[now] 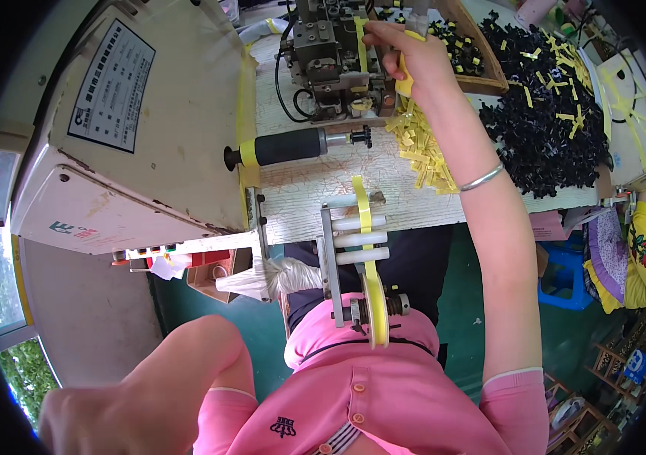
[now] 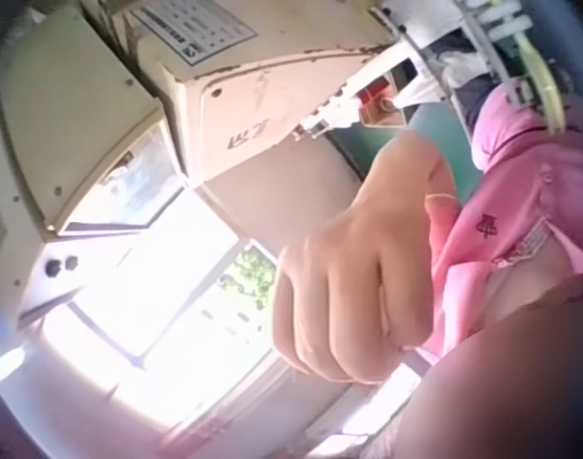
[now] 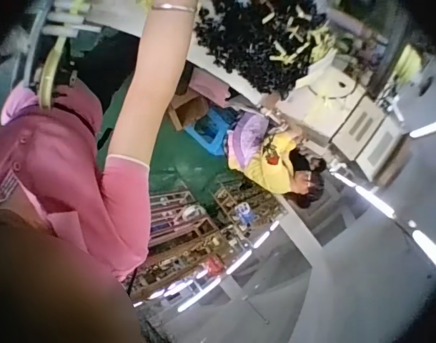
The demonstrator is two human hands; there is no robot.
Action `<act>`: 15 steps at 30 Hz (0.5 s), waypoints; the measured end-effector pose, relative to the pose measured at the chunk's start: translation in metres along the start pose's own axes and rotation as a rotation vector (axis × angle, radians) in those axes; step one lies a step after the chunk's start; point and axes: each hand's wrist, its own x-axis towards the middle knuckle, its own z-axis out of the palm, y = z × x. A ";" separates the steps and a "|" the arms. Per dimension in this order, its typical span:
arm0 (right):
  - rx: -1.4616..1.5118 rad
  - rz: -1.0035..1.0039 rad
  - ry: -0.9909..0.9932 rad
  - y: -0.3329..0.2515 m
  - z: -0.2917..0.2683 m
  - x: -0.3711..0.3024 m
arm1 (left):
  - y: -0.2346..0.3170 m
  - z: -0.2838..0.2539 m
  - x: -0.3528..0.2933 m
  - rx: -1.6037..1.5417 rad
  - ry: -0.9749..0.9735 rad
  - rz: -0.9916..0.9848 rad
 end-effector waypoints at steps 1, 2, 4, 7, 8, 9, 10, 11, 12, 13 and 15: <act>-0.001 -0.005 0.001 0.000 -0.002 0.000 | 0.004 -0.003 -0.004 -0.050 0.106 -0.268; 0.037 0.004 -0.032 -0.001 -0.005 -0.001 | 0.008 -0.004 -0.005 -0.097 0.212 -0.538; 0.052 0.021 -0.057 0.002 -0.021 0.001 | -0.026 0.000 -0.025 0.089 0.428 -0.761; 0.054 0.024 -0.135 -0.007 -0.014 0.003 | -0.023 0.016 -0.014 0.052 0.353 -0.468; 0.018 -0.010 -0.167 -0.009 -0.013 0.004 | -0.023 0.015 -0.014 0.001 0.306 -0.325; 0.021 -0.020 -0.161 -0.007 -0.013 0.002 | -0.023 0.012 -0.013 -0.052 0.257 -0.182; -0.007 -0.012 -0.147 -0.003 -0.014 0.000 | -0.023 0.004 -0.012 -0.087 0.171 -0.101; -0.031 0.000 -0.150 -0.003 -0.010 -0.003 | -0.021 -0.001 -0.012 -0.107 0.085 -0.018; -0.005 0.010 -0.148 -0.004 -0.007 -0.003 | -0.009 -0.003 -0.015 -0.326 0.075 -0.198; -0.003 0.003 -0.145 -0.004 -0.006 -0.003 | -0.004 -0.006 -0.017 -0.329 0.069 -0.202; 0.014 -0.012 -0.091 -0.004 -0.004 -0.002 | 0.004 -0.012 -0.018 -0.679 -0.216 -0.416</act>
